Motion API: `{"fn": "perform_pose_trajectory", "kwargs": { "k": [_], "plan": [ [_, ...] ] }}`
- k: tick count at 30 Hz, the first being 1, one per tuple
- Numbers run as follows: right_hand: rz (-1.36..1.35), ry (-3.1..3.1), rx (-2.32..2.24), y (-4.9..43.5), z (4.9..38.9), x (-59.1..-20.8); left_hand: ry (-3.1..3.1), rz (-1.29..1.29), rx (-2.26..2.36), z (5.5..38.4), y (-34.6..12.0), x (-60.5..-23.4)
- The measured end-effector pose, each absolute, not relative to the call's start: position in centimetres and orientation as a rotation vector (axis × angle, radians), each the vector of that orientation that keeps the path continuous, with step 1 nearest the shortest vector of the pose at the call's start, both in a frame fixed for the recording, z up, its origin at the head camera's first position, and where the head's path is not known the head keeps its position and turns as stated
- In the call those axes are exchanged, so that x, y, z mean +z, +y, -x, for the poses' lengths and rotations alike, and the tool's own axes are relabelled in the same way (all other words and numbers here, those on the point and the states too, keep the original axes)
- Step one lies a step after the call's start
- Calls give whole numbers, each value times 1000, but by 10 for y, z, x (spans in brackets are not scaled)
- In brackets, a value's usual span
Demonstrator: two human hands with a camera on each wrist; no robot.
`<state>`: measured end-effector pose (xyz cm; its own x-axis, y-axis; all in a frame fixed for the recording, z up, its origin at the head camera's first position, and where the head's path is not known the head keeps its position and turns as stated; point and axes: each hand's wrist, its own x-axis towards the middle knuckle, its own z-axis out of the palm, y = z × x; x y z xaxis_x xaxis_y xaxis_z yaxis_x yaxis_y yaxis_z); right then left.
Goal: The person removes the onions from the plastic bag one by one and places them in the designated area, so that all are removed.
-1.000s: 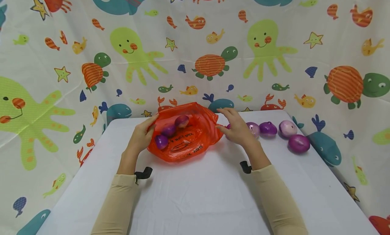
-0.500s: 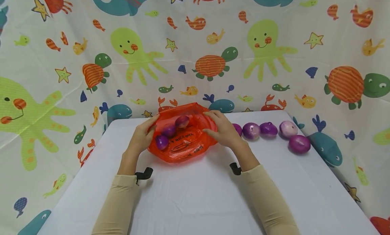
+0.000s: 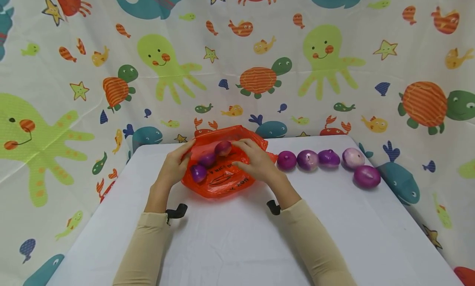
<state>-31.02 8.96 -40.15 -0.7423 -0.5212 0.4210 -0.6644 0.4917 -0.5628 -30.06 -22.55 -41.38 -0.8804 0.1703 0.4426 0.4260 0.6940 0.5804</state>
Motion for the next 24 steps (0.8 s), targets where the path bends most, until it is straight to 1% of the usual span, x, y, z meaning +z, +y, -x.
{"fn": "perform_pose_trajectory", "kwargs": {
  "k": [4,12,20,24],
  "plan": [
    [-1038,-2599,1042,76,311,-406,-2552,467,-996,300,-225,-413],
    [-1211,-2640,1020,43,315,-414,-2557,470,-1002,300,-226,-412],
    [-1384,-2674,958,14,323,-428,-2549,541,-1026,300,-230,-412],
    [-1397,-2687,940,5,327,-434,-2542,589,-1025,301,-232,-412]
  ]
}}
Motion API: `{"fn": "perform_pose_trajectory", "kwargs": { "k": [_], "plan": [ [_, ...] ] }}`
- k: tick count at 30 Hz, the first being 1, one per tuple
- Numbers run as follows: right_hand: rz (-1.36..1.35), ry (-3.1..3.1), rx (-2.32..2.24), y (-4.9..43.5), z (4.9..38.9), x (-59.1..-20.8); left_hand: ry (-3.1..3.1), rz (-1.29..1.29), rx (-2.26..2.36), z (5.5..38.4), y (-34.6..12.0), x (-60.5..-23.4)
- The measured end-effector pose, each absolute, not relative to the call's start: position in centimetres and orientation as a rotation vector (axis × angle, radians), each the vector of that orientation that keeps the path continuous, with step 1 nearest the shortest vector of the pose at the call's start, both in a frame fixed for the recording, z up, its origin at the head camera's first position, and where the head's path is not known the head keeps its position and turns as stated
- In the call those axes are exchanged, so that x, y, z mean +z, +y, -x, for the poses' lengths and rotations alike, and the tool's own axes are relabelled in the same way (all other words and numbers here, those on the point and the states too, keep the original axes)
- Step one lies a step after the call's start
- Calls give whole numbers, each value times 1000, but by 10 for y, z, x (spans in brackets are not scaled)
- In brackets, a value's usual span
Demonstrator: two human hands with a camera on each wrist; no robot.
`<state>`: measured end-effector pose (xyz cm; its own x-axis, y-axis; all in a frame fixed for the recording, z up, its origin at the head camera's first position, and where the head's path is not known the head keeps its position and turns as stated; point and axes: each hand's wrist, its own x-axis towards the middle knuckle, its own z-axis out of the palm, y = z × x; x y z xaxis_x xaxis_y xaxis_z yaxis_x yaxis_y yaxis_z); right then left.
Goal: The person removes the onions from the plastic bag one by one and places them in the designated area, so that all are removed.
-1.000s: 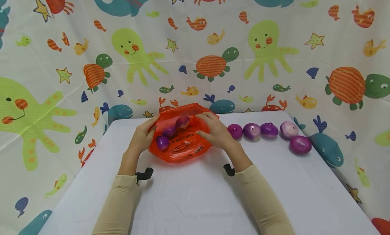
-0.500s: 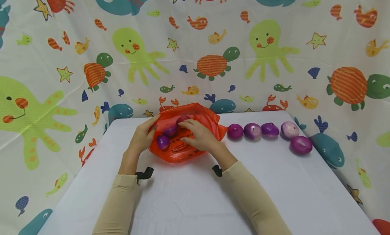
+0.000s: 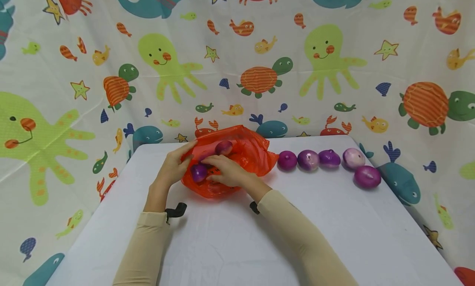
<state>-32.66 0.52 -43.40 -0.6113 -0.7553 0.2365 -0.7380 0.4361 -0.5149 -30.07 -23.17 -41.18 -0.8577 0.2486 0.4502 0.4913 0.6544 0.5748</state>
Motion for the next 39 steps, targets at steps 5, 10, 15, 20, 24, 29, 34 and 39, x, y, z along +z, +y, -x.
{"fn": "perform_pose_trajectory", "kwargs": {
  "k": [5,10,15,20,24,29,34,39],
  "plan": [
    [1397,2669,-870,-5,332,-439,-2564,604,-1034,300,-234,-411],
    [1439,2653,-879,-16,338,-440,-2573,597,-1056,300,-235,-410],
    [1421,2648,-886,-25,342,-442,-2568,597,-1063,300,-234,-411],
    [1449,2676,-791,-32,344,-444,-2558,589,-1062,299,-233,-410],
    [1431,2699,-644,-34,344,-443,-2567,579,-1060,299,-233,-409],
    [1417,2723,-475,-36,343,-445,-2580,559,-1064,300,-233,-411],
    [1427,2747,-398,-36,343,-445,-2573,564,-1057,300,-234,-412],
    [1404,2729,-489,-31,344,-448,-2563,581,-1050,300,-234,-412]
  ]
}}
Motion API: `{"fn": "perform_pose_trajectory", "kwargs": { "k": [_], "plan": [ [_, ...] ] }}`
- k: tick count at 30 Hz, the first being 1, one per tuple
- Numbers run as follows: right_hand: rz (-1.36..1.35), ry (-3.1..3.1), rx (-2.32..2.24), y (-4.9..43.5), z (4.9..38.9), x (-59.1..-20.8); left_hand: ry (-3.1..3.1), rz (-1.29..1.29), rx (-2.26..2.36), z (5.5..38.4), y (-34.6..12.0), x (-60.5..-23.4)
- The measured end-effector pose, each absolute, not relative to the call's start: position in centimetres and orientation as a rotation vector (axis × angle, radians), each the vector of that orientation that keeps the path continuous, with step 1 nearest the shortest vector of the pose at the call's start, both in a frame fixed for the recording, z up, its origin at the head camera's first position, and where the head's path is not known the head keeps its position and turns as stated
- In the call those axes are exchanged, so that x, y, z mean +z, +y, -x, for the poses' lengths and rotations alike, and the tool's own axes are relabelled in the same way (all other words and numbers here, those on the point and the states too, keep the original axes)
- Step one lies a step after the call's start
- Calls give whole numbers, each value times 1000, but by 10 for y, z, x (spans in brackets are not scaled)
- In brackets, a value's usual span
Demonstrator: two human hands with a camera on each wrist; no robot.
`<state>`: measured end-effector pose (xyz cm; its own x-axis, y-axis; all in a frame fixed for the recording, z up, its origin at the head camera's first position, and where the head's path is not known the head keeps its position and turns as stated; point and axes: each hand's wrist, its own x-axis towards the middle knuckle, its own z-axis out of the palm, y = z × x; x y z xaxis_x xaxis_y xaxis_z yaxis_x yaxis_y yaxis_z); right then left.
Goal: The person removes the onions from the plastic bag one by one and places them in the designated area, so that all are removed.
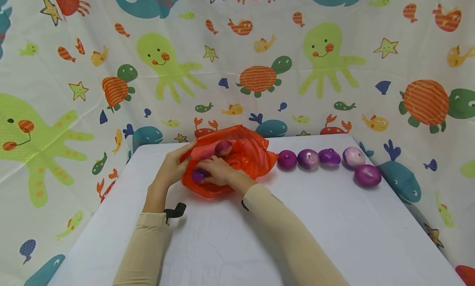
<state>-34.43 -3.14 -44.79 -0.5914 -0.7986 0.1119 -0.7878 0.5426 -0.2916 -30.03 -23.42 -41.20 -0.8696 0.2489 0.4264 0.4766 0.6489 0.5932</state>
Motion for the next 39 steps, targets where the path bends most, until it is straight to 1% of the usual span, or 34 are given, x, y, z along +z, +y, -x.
{"fn": "perform_pose_trajectory", "kwargs": {
  "k": [4,10,20,30,39],
  "plan": [
    [1389,2705,-574,-23,346,-450,-2561,584,-1048,300,-234,-412],
    [1355,2669,-561,-11,347,-449,-2571,580,-1041,300,-233,-413],
    [1265,2606,-669,-4,342,-447,-2573,565,-1047,299,-233,-413],
    [1123,2624,-1022,15,335,-438,-2575,554,-1042,300,-233,-412],
    [1161,2698,-1160,36,328,-430,-2572,547,-1032,300,-232,-413]
  ]
}}
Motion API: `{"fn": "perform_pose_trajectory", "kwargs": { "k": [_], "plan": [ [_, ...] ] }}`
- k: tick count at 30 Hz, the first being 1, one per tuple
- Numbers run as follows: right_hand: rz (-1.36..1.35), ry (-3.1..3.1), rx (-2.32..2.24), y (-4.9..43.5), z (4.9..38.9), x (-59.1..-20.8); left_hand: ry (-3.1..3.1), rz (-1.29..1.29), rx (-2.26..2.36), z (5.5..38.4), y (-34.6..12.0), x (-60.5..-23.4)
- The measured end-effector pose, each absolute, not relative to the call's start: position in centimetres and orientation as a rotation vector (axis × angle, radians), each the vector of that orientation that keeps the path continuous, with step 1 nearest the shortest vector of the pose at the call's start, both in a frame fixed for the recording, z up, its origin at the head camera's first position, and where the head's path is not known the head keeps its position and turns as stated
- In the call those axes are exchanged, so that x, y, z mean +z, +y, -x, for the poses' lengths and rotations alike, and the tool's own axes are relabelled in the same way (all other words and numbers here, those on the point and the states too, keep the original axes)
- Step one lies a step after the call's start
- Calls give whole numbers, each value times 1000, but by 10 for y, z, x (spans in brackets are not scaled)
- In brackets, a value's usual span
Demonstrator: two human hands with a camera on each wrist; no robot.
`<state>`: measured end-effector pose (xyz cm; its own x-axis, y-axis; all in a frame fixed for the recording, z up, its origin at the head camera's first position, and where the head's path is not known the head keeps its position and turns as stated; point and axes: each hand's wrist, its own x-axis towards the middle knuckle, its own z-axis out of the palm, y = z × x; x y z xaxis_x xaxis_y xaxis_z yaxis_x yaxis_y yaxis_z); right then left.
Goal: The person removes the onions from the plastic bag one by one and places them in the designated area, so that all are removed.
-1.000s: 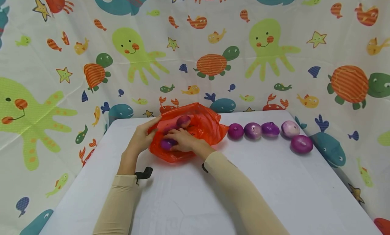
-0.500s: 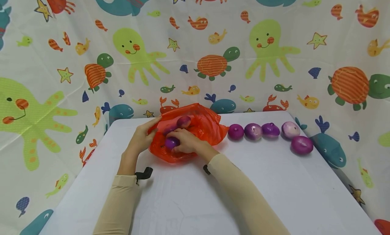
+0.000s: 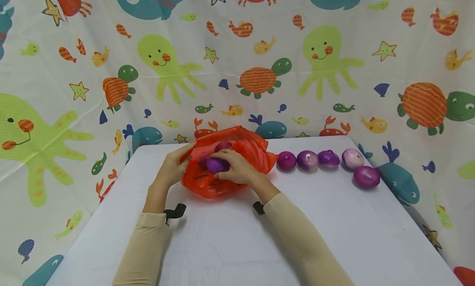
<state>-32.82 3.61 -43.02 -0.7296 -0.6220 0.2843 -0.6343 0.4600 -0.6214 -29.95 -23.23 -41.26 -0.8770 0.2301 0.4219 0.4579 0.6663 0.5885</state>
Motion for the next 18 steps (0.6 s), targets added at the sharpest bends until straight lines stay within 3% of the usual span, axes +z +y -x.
{"fn": "perform_pose_trajectory", "kwargs": {
  "k": [18],
  "plan": [
    [-1132,-2474,1201,87,299,-420,-2576,515,-1030,299,-229,-411]
  ]
}}
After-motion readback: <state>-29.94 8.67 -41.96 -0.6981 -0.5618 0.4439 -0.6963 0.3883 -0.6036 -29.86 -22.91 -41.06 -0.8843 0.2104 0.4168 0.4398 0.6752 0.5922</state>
